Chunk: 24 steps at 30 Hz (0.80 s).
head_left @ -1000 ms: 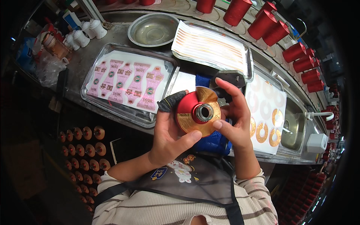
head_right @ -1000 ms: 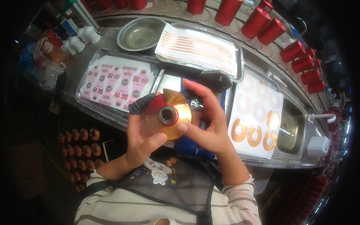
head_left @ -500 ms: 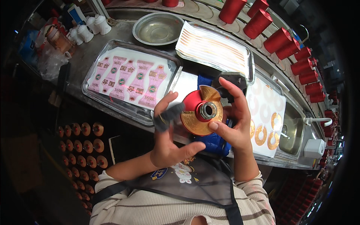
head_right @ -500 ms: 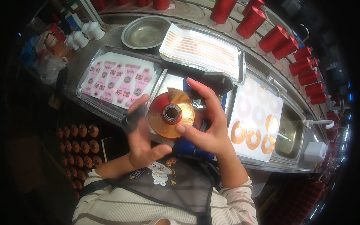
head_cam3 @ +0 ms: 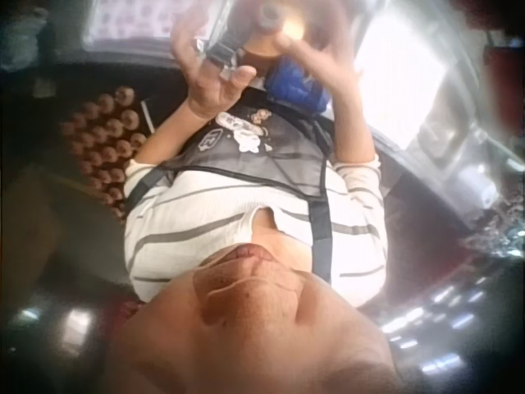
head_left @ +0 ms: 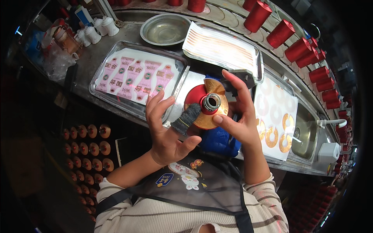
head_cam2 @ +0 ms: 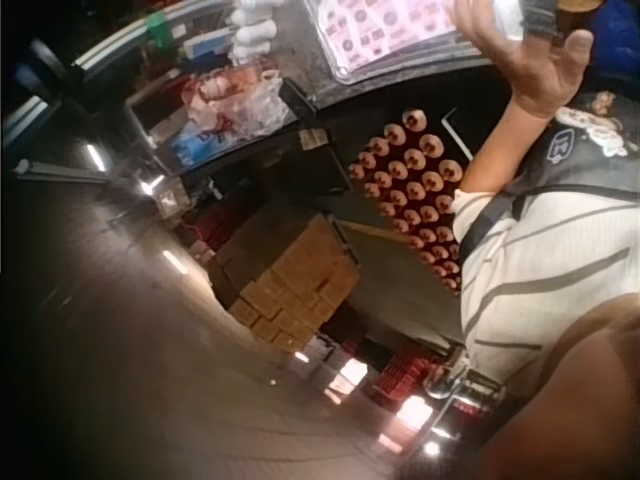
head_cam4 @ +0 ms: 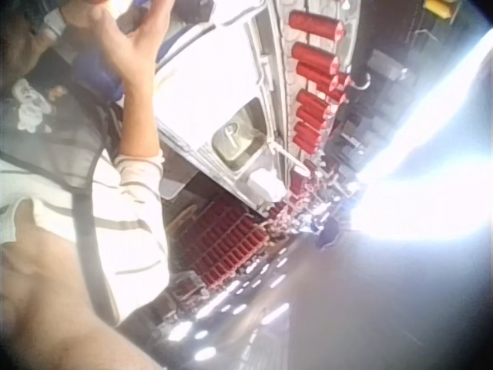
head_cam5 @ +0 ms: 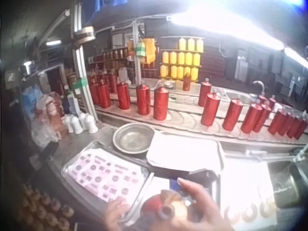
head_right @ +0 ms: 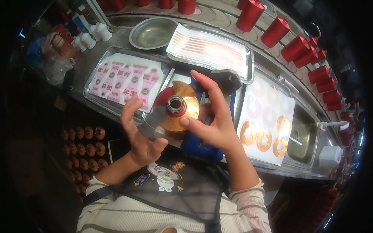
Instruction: The person applies round gold labels to the necks of red cylindrical bottles, then wipes the bottle bodies with a blue cloth. The person handles each bottle one at a time, places the finished bottles on a nearby rack, and repeats the process.
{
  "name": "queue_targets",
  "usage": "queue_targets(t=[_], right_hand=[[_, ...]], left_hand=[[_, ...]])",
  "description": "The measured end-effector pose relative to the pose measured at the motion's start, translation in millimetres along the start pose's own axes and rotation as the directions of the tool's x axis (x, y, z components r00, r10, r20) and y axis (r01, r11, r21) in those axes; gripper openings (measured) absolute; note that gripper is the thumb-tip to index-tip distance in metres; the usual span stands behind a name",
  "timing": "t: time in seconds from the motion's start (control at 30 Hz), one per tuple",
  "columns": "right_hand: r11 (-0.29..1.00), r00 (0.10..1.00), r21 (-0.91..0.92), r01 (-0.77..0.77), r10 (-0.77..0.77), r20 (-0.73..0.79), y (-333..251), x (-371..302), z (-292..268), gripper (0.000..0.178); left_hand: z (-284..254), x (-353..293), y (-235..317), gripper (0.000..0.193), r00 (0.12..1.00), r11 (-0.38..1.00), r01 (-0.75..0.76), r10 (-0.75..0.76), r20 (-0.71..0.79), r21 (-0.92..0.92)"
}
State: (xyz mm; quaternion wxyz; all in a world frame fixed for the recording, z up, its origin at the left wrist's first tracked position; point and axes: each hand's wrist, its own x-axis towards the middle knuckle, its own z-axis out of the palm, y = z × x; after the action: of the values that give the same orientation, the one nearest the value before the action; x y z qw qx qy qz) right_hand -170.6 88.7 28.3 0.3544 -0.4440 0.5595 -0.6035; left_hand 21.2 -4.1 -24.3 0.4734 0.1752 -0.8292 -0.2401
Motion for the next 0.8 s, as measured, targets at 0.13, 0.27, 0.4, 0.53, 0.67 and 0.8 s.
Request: queue_targets(t=[0.13, 0.27, 0.4, 0.53, 0.67, 0.8], right_hand=[[0.999, 1.000, 0.055, -0.003, 0.004, -0.009, 4, -1, -1, 0.081], [0.990, 0.999, 0.129, -0.051, 0.053, -0.010, -2, 3, -2, 0.075], [0.994, 1.000, 0.107, 0.011, -0.009, -0.023, 3, 10, -6, 0.056], [0.990, 0.997, 0.126, 0.058, -0.064, 0.043, 5, 14, -8, 0.052], [0.992, 0.997, 0.104, 0.073, -0.075, 0.010, 4, 6, -1, 0.053], [0.982, 0.991, 0.128, 0.137, -0.134, -0.032, 10, 8, 4, 0.053]], left_hand=[[-1, 0, 15, 0.036, 0.997, 0.988, -0.069, 0.062, 0.055, 0.140], [6, 4, 29, 0.029, 0.993, 0.957, -0.106, 0.086, 0.084, 0.270], [21, 7, 38, 0.025, 0.997, 0.949, -0.062, 0.045, 0.062, 0.310], [13, -9, 29, 0.027, 0.999, 0.981, -0.032, 0.036, -0.019, 0.192], [15, -9, 29, 0.024, 0.998, 0.953, -0.060, 0.049, 0.046, 0.298], [18, 0, 37, 0.020, 0.996, 0.937, -0.083, 0.070, 0.048, 0.340]])
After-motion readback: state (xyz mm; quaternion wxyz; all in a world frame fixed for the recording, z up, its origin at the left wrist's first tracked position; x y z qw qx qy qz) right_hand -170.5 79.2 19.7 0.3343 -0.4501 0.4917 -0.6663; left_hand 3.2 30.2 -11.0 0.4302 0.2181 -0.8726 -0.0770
